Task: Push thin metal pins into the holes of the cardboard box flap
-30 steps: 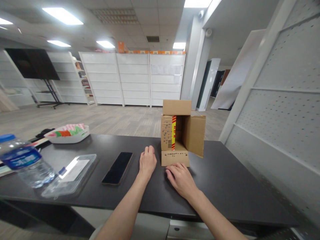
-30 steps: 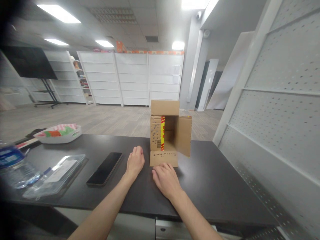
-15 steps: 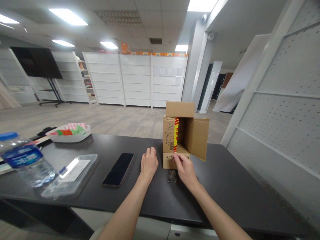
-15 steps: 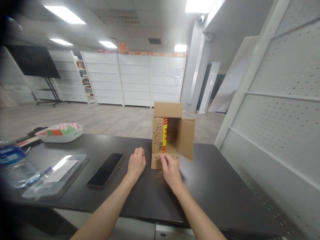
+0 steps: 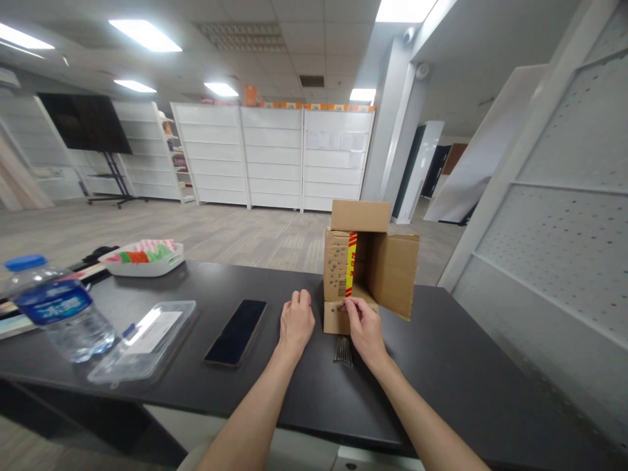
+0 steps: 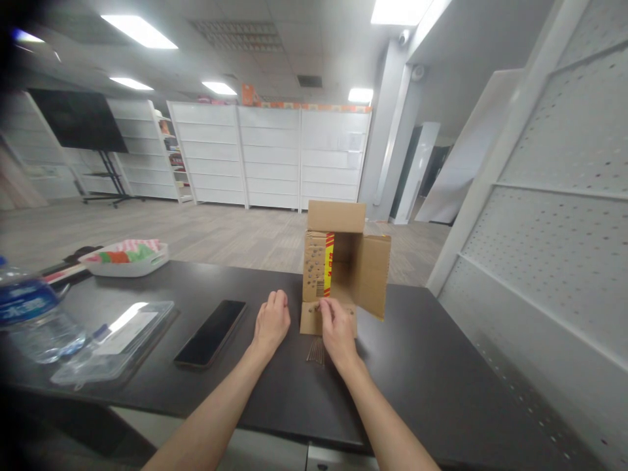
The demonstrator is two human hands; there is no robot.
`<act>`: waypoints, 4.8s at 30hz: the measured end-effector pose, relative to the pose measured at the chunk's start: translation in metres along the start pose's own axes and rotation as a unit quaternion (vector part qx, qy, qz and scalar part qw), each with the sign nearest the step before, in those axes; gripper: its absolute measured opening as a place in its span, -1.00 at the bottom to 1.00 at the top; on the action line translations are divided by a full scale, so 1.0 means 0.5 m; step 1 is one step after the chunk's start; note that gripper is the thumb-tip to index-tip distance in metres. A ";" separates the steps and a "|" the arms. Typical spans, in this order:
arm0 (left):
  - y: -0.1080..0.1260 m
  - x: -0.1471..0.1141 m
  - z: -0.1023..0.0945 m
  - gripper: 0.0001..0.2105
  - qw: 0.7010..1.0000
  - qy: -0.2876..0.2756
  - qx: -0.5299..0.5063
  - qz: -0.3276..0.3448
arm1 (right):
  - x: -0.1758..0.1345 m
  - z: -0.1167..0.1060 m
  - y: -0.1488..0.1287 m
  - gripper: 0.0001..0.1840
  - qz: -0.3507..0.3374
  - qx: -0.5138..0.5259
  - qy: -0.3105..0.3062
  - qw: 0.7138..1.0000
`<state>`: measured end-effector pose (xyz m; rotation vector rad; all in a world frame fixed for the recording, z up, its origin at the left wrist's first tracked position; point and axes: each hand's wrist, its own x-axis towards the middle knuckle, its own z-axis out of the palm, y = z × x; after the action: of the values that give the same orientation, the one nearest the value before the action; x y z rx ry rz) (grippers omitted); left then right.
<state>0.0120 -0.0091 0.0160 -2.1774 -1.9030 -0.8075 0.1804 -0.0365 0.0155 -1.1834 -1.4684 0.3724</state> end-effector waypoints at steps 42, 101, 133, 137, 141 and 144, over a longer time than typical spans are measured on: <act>0.000 -0.001 0.000 -0.82 1.000 0.001 -0.003 0.000 | -0.009 -0.007 0.003 -0.80 -0.125 -0.282 -0.059 0.949; -0.001 0.001 -0.001 -0.85 1.000 0.005 -0.007 0.001 | -0.094 -0.056 -0.059 -0.87 -0.173 -0.282 -0.226 0.916; 0.005 0.001 -0.012 -0.82 1.000 -0.012 -0.004 -0.004 | -0.027 -0.049 -0.025 -0.67 -0.036 -0.066 -0.020 0.997; 0.004 0.001 -0.007 -0.81 1.000 -0.014 -0.009 -0.006 | -0.014 -0.039 -0.019 -0.65 -0.024 -0.065 0.001 0.998; 0.004 0.002 -0.005 -0.82 1.000 -0.015 -0.012 -0.008 | -0.010 -0.032 -0.015 -0.68 -0.038 -0.074 -0.003 0.997; 0.005 0.002 -0.007 -0.81 1.000 -0.014 -0.012 -0.008 | -0.009 -0.028 -0.009 -0.70 -0.053 -0.092 -0.013 0.994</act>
<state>0.0132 -0.0102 0.0201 -2.2016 -1.9356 -0.8121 0.1898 -0.0476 0.0207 -1.2424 -1.6079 0.1829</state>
